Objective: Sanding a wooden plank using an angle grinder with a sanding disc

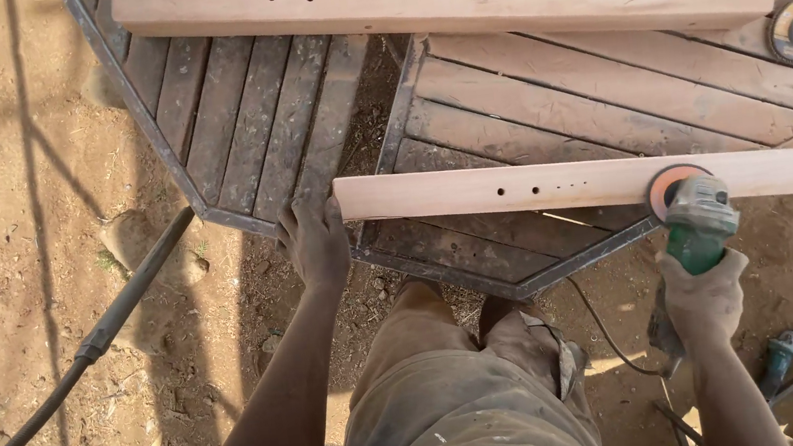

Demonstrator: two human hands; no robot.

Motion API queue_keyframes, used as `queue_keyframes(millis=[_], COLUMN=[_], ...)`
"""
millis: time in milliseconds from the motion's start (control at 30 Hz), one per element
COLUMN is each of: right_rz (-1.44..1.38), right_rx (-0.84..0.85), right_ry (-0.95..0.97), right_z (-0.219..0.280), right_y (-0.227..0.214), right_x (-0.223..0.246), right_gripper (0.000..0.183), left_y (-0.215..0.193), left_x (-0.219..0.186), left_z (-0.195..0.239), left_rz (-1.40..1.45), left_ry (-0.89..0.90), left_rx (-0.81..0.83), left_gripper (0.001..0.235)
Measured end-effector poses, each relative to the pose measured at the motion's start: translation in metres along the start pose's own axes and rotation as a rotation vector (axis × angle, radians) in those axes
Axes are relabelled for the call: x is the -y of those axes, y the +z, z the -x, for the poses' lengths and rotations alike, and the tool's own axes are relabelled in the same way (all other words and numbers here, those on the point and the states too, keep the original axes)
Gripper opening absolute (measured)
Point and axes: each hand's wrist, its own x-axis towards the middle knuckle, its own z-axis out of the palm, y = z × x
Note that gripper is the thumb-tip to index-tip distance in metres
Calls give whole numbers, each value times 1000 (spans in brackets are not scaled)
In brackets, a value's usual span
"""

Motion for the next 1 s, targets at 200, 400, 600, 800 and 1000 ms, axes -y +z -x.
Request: queue_keyframes(millis=[200,400,600,800,1000], right_rz=[-576,-737,-817,-809,-921], right_rx=[-210,-250,-70,70,103], right_ry=[385,418,379,483,333], right_z=[2,39,65,64,37], right_y=[-33,-17,-33,-69,-42], right_x=[-84,-147,-137,-101,-122], right_gripper=[64,49,32,42,35], left_y=[77,181,208,184,167], left_x=[-91,-147,-197,-260,-248], left_z=[17,56,47,11,0], left_rz=[-327,-760,-803,-683,-587], left_ry=[603,948,996,580,610], left_rx=[198,527,622,1061,797], left_gripper=[71,104,101,97,60])
